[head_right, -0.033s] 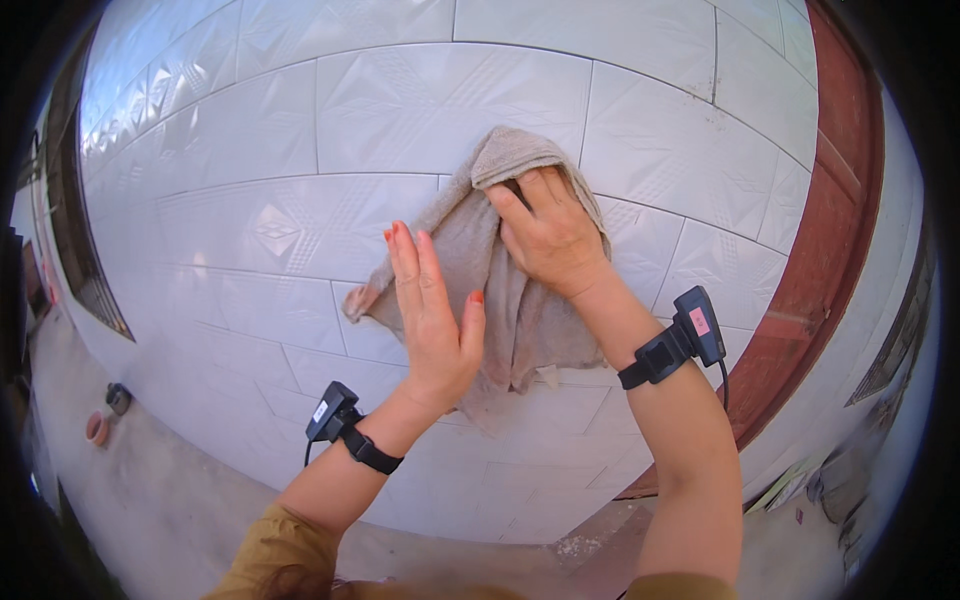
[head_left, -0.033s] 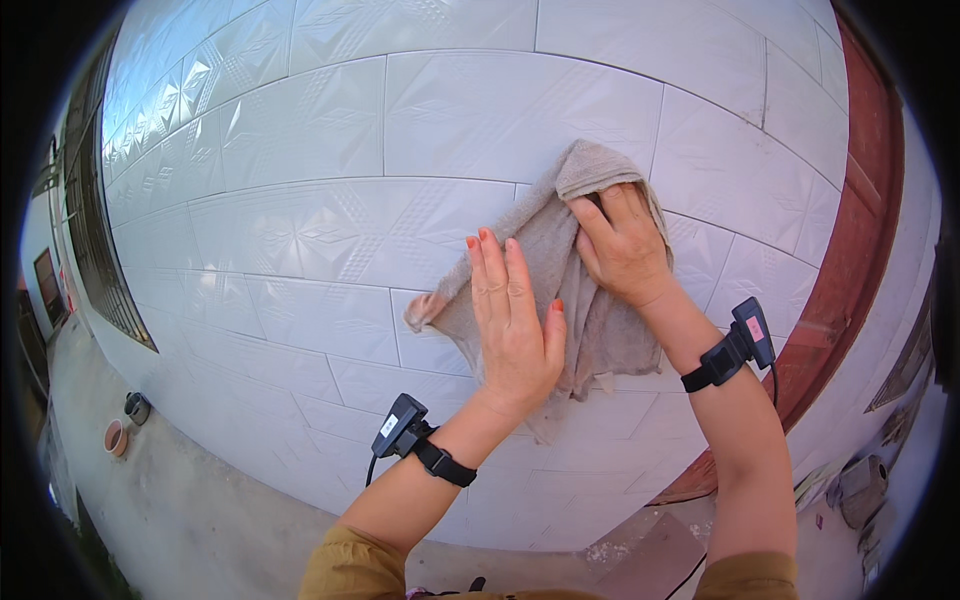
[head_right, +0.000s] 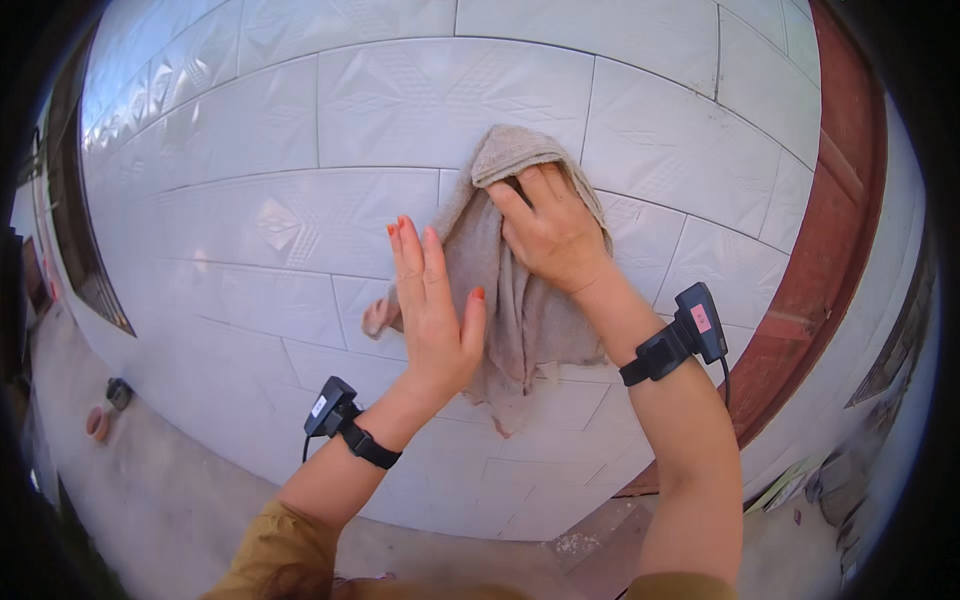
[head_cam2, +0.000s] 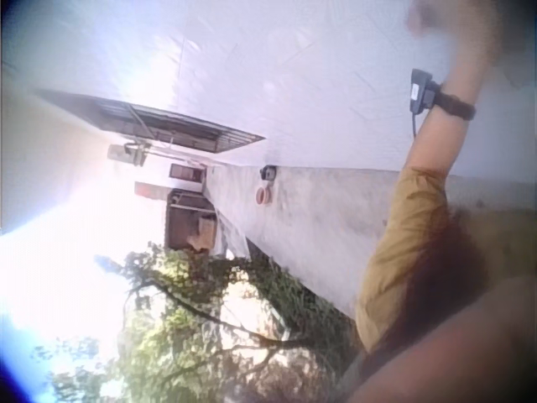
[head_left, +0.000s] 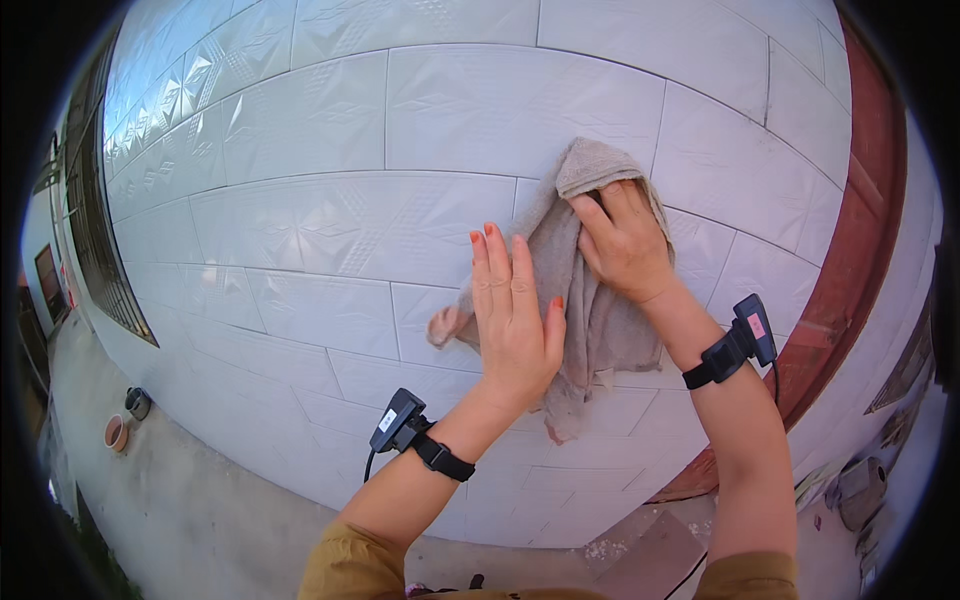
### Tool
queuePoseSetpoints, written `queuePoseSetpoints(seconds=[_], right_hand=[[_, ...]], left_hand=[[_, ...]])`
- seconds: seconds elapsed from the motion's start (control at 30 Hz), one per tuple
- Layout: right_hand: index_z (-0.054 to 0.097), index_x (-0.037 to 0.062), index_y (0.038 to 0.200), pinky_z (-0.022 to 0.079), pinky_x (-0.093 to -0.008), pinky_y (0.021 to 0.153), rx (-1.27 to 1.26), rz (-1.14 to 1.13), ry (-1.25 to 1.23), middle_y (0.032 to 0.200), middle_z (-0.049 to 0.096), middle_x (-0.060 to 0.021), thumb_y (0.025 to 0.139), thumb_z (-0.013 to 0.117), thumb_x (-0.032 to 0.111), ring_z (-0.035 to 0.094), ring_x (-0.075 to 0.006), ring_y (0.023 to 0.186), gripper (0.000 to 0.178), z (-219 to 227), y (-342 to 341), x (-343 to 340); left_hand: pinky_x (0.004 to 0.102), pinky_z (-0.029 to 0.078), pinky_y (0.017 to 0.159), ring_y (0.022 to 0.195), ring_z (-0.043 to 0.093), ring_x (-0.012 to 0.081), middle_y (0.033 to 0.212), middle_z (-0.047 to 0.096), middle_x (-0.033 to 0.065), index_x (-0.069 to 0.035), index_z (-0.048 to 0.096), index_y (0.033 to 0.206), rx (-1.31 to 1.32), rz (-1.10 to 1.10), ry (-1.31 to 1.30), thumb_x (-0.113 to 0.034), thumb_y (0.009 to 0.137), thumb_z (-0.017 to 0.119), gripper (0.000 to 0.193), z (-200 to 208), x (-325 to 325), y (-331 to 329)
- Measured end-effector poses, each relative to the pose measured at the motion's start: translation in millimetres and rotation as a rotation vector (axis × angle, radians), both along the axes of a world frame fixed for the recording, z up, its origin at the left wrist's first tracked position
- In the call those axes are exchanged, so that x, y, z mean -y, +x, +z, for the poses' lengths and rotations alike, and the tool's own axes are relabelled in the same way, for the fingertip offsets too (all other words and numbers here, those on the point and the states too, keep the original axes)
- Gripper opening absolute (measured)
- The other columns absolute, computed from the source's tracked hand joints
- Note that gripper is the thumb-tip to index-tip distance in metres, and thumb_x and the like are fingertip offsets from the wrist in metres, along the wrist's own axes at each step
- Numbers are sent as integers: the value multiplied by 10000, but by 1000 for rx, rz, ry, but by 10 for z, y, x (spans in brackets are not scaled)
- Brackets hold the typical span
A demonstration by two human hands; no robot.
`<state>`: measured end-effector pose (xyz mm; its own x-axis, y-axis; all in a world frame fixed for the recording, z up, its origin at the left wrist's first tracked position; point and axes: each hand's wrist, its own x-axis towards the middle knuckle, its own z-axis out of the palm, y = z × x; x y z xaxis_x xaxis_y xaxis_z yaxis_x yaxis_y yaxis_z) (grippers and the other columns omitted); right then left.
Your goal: The person wrings a cloth in a pink basin, then wipes a white tiled exterior wall with the damp cloth. They repeatedly rub and wipe sections of the wall, moving between areas near a window and a red door.
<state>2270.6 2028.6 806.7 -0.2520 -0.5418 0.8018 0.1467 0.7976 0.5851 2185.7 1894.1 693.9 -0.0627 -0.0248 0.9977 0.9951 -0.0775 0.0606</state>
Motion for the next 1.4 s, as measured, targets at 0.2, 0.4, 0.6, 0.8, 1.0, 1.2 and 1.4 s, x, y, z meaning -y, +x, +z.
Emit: queuePoseSetpoints(seconds=[0.2, 0.4, 0.6, 0.8, 1.0, 1.2, 1.4], right_hand=[[632, 71, 1198, 487, -425, 956, 45, 51, -12, 1145, 588, -150, 739, 642, -6, 573, -366, 1090, 466, 24, 33, -88], [667, 69, 1169, 480, -442, 963, 67, 53, 10, 1141, 563, -162, 716, 663, 2, 550, -384, 1109, 458, 7, 43, -39], [733, 64, 1109, 479, -449, 959, 12, 149, 46, 1135, 535, -179, 702, 684, 14, 536, -397, 1093, 413, 53, 62, -7], [587, -6, 1308, 423, -505, 1037, -53, 125, -165, 1274, 544, -250, 787, 651, 81, 512, -444, 1183, 533, 91, -11, 338], [474, -67, 1391, 318, -507, 1125, -152, 40, -313, 1373, 503, -278, 927, 617, 181, 422, -463, 1310, 545, 472, -390, 734], [548, -86, 1263, 337, -503, 1108, -324, -62, -174, 1287, 557, -266, 905, 673, 289, 470, -435, 1254, 533, 1077, -716, 770], [612, -61, 1116, 397, -495, 1033, -451, -172, -111, 1188, 608, -249, 949, 616, 349, 534, -417, 1150, 443, 1916, -999, 759]], left_hand=[[499, 379, 1076, 1346, 444, 442, 1507, 420, 254, 18, 502, 1407, 13, 77, 81, -47, 816, 695, 626, -22, 32, -82], [437, 489, 750, 879, 624, 294, 1006, 647, 92, -70, 670, 1148, 256, 160, -216, -133, 788, 776, 380, -68, 290, -278], [398, 495, 582, 673, 652, 271, 879, 677, 97, -79, 711, 1060, 380, 329, -535, -157, 856, 729, 219, 441, 872, -658], [357, 523, 653, 751, 688, 200, 824, 682, 143, 7, 662, 1117, 625, -451, 103, -40, 975, 556, 183, 1034, 871, -697], [464, 447, 959, 1122, 547, 426, 1245, 558, 260, 17, 455, 1346, -151, 160, 101, -23, 874, 659, 516, 1156, 586, -743], [528, 375, 1042, 1203, 501, 454, 1353, 495, 278, 34, 433, 1368, -283, 328, 5, -147, 855, 715, 613, 1278, 514, -1095], [506, 306, 1129, 1327, 421, 440, 1456, 440, 265, 1, 370, 1502, -362, 531, 21, -332, 956, 604, 682, 2035, 474, -1339]])
